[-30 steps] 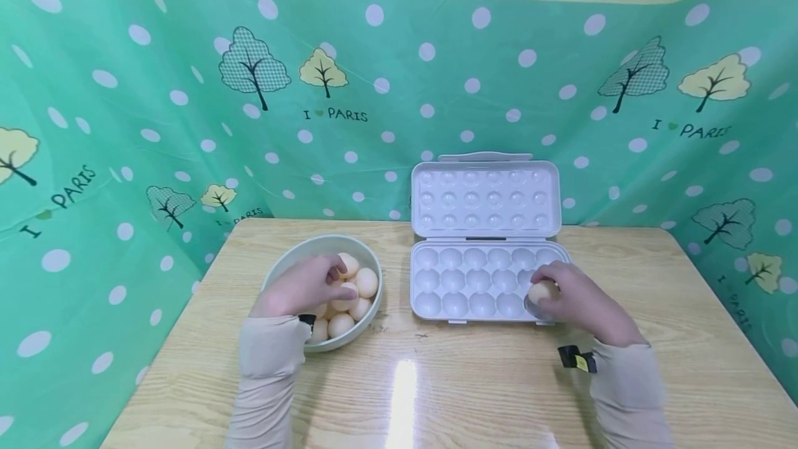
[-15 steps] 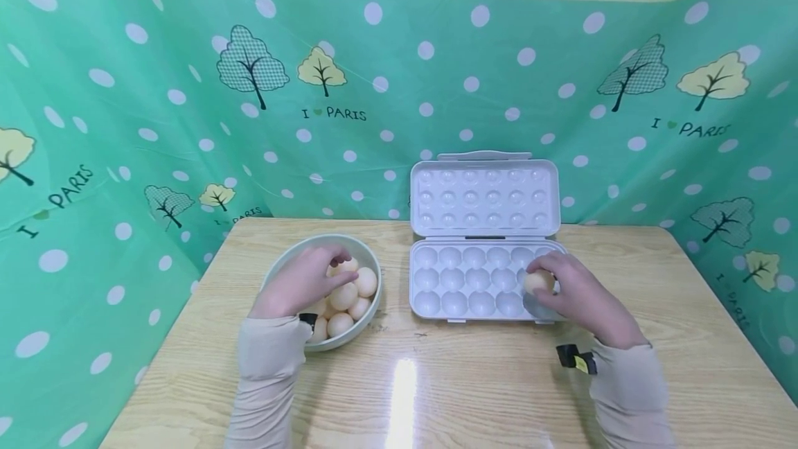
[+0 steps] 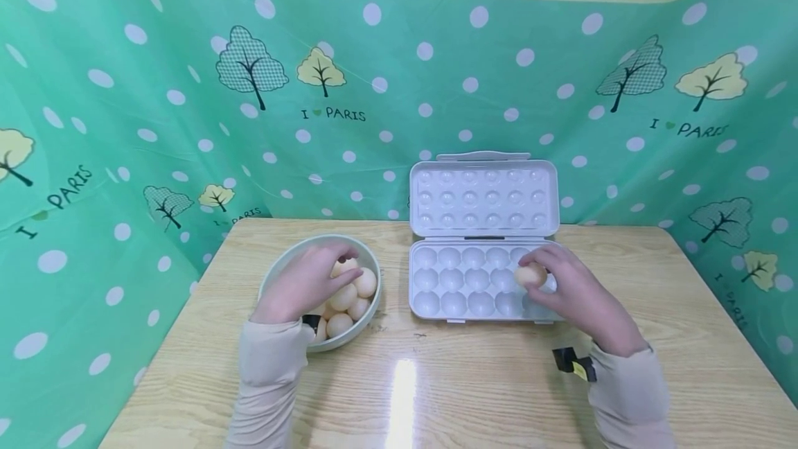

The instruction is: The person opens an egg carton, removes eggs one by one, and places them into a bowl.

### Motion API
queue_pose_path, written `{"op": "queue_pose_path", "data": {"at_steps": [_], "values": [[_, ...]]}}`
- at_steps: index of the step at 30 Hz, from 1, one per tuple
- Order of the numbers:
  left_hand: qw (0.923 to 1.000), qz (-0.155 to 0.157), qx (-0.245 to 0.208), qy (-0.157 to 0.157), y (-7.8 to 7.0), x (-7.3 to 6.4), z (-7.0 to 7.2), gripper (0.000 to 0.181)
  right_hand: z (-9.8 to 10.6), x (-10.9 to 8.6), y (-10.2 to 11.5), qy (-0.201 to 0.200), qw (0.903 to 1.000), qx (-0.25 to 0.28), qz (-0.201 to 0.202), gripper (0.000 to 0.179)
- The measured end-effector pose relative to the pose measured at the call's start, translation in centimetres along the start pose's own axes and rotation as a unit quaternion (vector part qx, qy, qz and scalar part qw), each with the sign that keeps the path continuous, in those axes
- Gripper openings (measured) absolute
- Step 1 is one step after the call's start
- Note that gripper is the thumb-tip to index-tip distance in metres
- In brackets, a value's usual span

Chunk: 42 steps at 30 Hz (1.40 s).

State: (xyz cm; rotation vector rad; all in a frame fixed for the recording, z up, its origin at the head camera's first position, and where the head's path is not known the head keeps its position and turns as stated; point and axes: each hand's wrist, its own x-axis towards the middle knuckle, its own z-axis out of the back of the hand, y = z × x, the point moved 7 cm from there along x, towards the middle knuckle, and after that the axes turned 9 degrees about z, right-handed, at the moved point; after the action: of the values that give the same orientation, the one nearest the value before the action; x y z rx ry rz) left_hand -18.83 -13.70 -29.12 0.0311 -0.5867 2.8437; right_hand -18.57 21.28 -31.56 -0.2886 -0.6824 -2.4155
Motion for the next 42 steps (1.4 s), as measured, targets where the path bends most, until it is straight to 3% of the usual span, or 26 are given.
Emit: {"op": "queue_pose_path", "data": {"at_steps": [7, 20, 30, 36, 42], "values": [[0.9992, -0.038, -0.004, -0.01, -1.5, -0.3, 0.2, 0.018, 0.5, 0.4, 1.3, -0.039, 0.9986, -0.017, 0.032, 0.031], [0.9969, -0.073, 0.007, -0.029, -3.3, -0.4, -0.2, 0.028, 0.3, 0.9, 2.6, -0.038, 0.9989, -0.005, 0.028, 0.033], [0.9929, -0.107, 0.017, -0.05, -5.0, -0.6, -0.4, 0.034, -0.3, 1.5, 4.3, -0.066, 0.9943, -0.013, 0.083, 0.033], [0.9913, -0.121, 0.026, -0.046, -6.1, -0.6, -0.9, 0.036, -1.0, 1.7, 5.0, -0.055, 0.995, -0.01, 0.083, 0.035], [0.9871, -0.145, 0.03, -0.059, -7.0, -0.7, -1.4, 0.038, -1.0, 1.8, 5.5, -0.071, 0.9924, -0.002, 0.1, 0.035]]}}
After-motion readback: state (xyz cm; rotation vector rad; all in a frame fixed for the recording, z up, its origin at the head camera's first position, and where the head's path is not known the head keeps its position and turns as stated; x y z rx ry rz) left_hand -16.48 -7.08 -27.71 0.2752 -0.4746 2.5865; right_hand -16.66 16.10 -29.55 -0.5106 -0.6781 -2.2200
